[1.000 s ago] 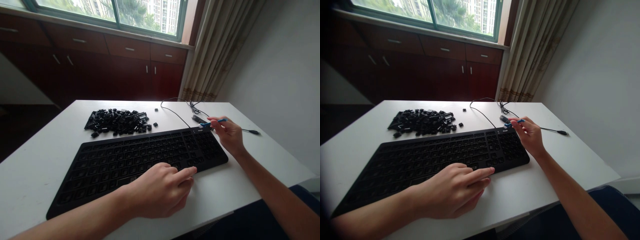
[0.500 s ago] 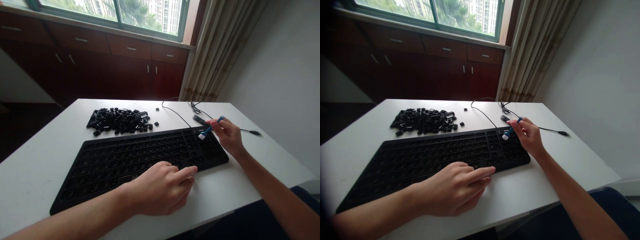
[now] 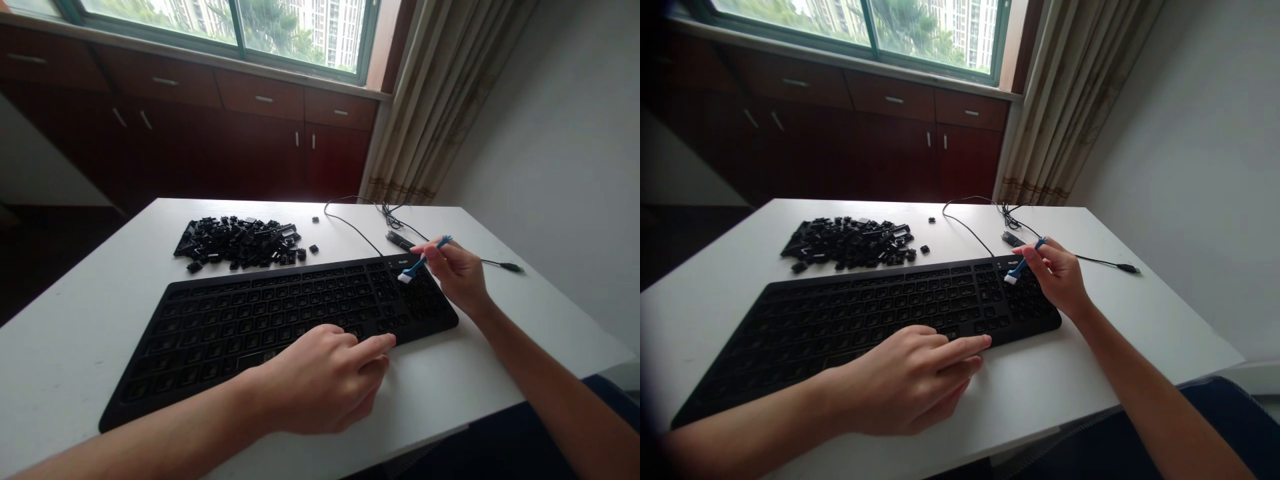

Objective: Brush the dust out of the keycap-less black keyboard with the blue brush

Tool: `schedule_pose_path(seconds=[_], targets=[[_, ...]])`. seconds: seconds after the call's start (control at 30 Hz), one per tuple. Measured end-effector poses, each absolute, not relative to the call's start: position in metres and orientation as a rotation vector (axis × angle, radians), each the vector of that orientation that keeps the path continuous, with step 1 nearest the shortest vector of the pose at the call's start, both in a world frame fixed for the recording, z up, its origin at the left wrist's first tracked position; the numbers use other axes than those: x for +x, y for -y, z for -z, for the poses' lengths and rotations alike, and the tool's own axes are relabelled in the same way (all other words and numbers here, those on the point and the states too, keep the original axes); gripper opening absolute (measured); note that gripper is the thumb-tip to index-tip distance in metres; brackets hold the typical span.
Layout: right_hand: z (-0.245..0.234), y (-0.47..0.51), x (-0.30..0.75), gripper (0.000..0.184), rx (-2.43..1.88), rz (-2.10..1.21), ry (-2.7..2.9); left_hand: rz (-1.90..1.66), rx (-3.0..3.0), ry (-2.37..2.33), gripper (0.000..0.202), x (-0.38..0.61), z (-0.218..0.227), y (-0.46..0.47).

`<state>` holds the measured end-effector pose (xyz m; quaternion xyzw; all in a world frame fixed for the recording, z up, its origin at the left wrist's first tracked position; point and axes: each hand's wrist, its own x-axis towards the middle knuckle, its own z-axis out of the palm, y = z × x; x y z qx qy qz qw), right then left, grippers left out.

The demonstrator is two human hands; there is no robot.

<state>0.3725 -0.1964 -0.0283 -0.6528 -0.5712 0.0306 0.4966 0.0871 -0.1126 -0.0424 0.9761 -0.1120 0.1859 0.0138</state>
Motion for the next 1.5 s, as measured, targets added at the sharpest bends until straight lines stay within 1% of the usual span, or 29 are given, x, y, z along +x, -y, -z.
schedule_pose_path(seconds=[0.1, 0.23, 0.53, 0.7, 0.9, 1.13, 1.5], targets=[[0.0285, 0.1959, 0.3727, 0.026, -1.617, -0.108, 1.431, -0.574, 3.046, 0.358, 0.031, 0.0870, 0.0419, 0.1129], [0.0331, 0.1950, 0.3745, 0.022, -1.627, -0.233, 1.487, -0.576, 3.045, 0.345, 0.032, 0.0871, 0.0423, 0.1130], [0.0316, 0.1945, 0.3726, 0.029, -1.645, -0.300, 1.435, -0.576, 3.045, 0.348, 0.032, 0.0869, 0.0419, 0.1125], [0.0317, 0.1935, 0.3738, 0.023, -1.626, -0.320, 1.472, -0.577, 3.047, 0.364, 0.031, 0.0874, 0.0407, 0.1126], [0.0321, 0.1945, 0.3767, 0.026, -1.609, -0.296, 1.424, -0.566, 3.038, 0.357, 0.031, 0.0874, 0.0415, 0.1124], [0.0349, 0.1928, 0.3767, 0.034, -1.618, -0.497, 1.350, -0.571, 3.033, 0.353, 0.031, 0.0875, 0.0413, 0.1126], [0.0348, 0.1931, 0.3754, 0.032, -1.581, -0.581, 1.324, -0.563, 3.042, 0.354, 0.032, 0.0873, 0.0418, 0.1124]])
